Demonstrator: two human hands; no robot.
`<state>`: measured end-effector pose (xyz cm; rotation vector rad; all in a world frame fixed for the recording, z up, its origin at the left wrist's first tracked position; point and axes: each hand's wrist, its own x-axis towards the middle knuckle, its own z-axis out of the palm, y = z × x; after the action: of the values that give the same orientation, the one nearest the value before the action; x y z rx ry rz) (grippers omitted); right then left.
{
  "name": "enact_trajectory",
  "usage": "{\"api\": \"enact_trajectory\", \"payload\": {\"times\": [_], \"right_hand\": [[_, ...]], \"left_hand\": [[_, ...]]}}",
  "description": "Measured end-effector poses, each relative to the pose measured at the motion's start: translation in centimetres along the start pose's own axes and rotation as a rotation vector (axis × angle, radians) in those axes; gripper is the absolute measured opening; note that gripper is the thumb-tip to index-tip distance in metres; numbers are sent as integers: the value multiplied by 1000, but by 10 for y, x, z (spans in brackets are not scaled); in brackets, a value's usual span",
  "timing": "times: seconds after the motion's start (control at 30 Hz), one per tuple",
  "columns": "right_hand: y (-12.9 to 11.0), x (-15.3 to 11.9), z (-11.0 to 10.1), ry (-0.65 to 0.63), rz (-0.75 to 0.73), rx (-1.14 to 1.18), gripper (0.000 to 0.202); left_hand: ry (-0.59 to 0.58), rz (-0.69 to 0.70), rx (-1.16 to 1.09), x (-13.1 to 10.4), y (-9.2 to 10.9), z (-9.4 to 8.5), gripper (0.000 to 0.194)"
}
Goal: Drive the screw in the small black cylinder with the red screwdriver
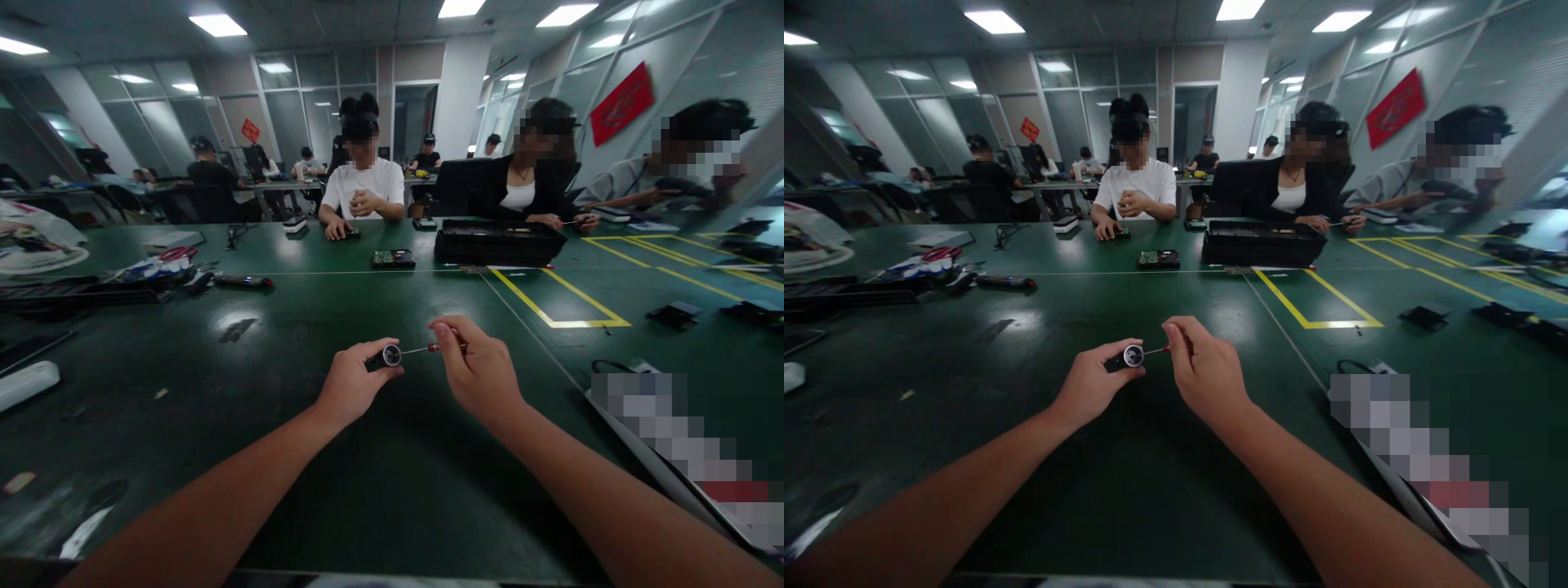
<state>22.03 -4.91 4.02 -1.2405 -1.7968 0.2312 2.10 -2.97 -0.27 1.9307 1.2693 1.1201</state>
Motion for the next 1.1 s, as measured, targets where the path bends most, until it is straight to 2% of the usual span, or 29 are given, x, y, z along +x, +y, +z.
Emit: {"api": "enact_trajectory", "payload": {"times": [0.2, 0.33, 0.43, 0.57, 0.67, 0.8, 0.87, 0.97, 1.1], "right_hand": [[2, -2, 2, -21, -52, 88, 24], [3, -1, 0, -51, -5, 54, 21], [2, -2, 0, -37, 2, 39, 23], [4, -3, 6, 15, 28, 174, 21], [10, 1, 11, 44, 146, 372, 19], [22, 11, 15, 84, 446, 787, 30], [27, 14, 16, 145, 515, 870, 29], [30, 13, 18, 204, 459, 814, 28], [27, 7, 19, 176, 307, 693, 27]], "left_hand": [[19, -26, -11, 1, 0, -1, 42], [20, -25, 0, 1, 2, -1, 42], [23, -32, -3, 1, 3, -1, 42], [33, -54, -15, 2, 3, -3, 42], [41, -7, 26, 2, 4, -6, 42], [-3, 240, 173, 5, 7, -11, 37], [10, 272, 209, 6, 7, -13, 37], [13, 220, 198, 7, 4, -13, 39], [8, 176, 174, 6, 3, -11, 40]]}}
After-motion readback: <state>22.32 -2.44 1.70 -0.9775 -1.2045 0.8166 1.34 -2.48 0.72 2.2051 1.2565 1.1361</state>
